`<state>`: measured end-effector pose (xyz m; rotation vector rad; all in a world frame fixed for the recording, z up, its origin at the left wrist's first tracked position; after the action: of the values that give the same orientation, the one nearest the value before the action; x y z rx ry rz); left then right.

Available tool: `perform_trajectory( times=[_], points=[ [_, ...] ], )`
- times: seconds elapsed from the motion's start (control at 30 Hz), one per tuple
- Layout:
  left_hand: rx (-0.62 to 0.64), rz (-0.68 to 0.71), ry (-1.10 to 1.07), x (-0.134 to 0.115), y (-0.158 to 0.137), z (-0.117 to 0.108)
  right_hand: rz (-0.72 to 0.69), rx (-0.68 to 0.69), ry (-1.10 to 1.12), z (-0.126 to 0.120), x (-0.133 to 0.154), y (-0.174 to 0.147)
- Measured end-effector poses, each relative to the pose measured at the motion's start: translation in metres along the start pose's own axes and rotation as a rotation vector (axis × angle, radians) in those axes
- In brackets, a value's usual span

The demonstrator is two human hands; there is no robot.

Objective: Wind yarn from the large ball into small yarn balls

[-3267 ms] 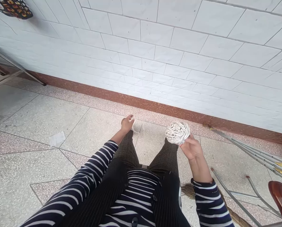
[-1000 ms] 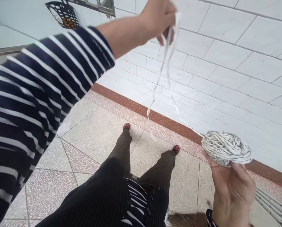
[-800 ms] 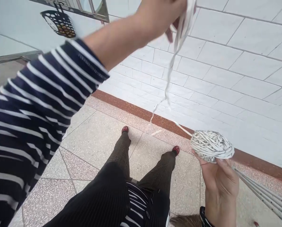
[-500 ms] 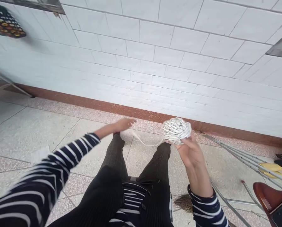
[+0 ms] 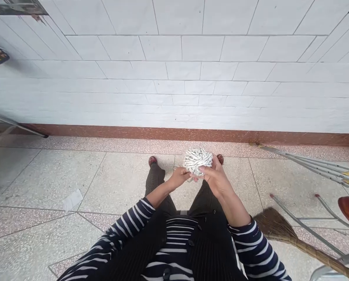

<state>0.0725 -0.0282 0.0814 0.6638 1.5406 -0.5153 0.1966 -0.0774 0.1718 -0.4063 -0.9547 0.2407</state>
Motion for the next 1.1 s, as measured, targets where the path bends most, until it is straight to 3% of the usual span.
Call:
perform_trajectory(
  times=[0.1,0.17,0.4,0.57,0.67,0.83,1.0,1.1],
  points=[
    [0.047,-0.005,-0.212,-0.001,-0.018,0.006,-0.023,-0.064,-0.051,-0.007,0.001,0.000],
    [0.060,-0.023,-0.217,-0.004,-0.020,0.008,-0.041,-0.100,-0.079,-0.008,0.006,0.001],
    [0.063,-0.056,0.247,0.003,-0.026,-0.005,0.012,-0.141,-0.142,-0.010,0.015,-0.007],
    [0.085,-0.160,0.349,0.024,-0.053,-0.019,-0.001,-0.177,-0.174,-0.030,0.028,-0.016],
    [0.071,-0.219,0.400,0.025,-0.068,-0.029,-0.107,-0.259,-0.291,-0.040,0.044,-0.015],
    [0.073,-0.169,0.286,-0.010,-0.089,-0.042,-0.266,-0.491,-0.796,-0.062,0.064,-0.002],
    [0.099,-0.116,0.214,-0.062,-0.096,-0.051,-0.086,-0.497,-0.938,-0.090,0.035,0.032],
    [0.143,-0.067,0.201,-0.090,-0.085,-0.047,-0.032,-0.446,-0.954,-0.087,0.005,0.048]
  ],
)
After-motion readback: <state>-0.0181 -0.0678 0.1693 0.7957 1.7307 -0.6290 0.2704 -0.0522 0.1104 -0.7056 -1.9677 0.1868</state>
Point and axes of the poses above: each hand's wrist, its own y-axis towards the middle knuckle, its own z-axis out of the palm, x = y × z, the point moved 7 cm from there along y, towards the middle knuckle, and after that the axes turned 10 degrees about z, right-handed, at the moved point
